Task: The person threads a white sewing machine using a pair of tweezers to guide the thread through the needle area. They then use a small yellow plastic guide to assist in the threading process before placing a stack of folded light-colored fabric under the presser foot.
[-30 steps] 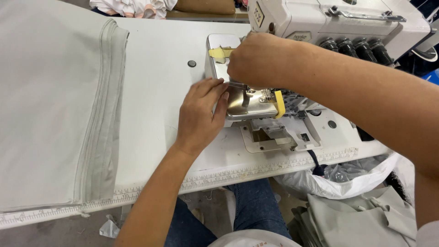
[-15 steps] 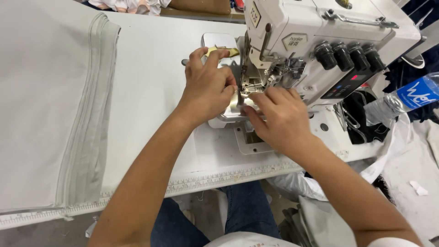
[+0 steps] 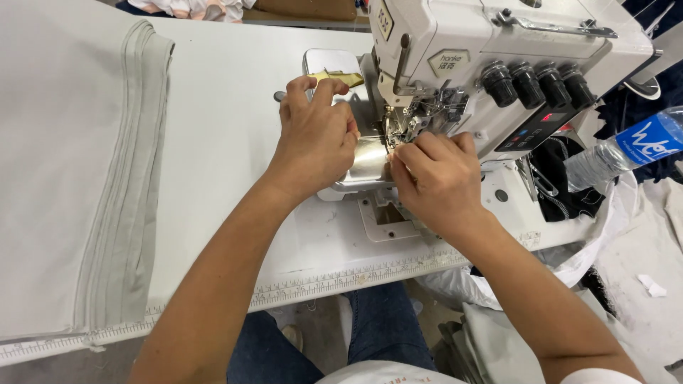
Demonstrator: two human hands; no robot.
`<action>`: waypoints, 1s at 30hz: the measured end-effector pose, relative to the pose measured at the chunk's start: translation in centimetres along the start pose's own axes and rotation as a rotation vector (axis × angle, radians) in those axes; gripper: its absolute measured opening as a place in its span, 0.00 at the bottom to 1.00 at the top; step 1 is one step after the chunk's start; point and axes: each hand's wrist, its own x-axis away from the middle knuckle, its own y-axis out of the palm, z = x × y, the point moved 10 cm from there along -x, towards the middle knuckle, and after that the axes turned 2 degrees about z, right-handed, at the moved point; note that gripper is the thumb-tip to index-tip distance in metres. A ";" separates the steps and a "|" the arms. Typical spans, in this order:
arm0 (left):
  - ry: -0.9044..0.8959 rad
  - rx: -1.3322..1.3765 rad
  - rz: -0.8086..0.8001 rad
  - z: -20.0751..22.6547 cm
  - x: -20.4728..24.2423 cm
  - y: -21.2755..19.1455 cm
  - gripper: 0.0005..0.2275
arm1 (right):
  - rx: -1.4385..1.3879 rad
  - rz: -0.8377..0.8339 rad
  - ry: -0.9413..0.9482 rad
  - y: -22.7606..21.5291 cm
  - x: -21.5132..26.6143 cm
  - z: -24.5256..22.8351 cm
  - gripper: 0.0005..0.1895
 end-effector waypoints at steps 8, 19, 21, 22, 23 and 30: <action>-0.071 -0.041 0.123 0.4 -1.8 -4.3 0.06 | -0.022 -0.084 0.053 -1.8 0.1 -1.2 0.04; -0.444 0.724 0.227 -3.3 -14.1 -2.5 0.17 | 0.021 -0.137 0.163 -1.5 2.6 -2.0 0.21; -0.448 0.854 0.273 -4.4 -15.3 -1.2 0.17 | 0.011 -0.138 0.181 -1.4 2.9 -1.7 0.23; -0.419 0.888 0.319 -4.6 -15.5 -1.2 0.17 | 0.005 -0.145 0.188 -1.3 2.9 -1.6 0.22; -0.388 0.919 0.362 -4.8 -15.8 -1.1 0.17 | -0.002 -0.151 0.197 -1.2 2.9 -1.4 0.22; -0.223 0.544 0.497 -8.1 -17.3 0.9 0.18 | -0.053 -0.097 0.244 -0.8 2.7 -0.3 0.18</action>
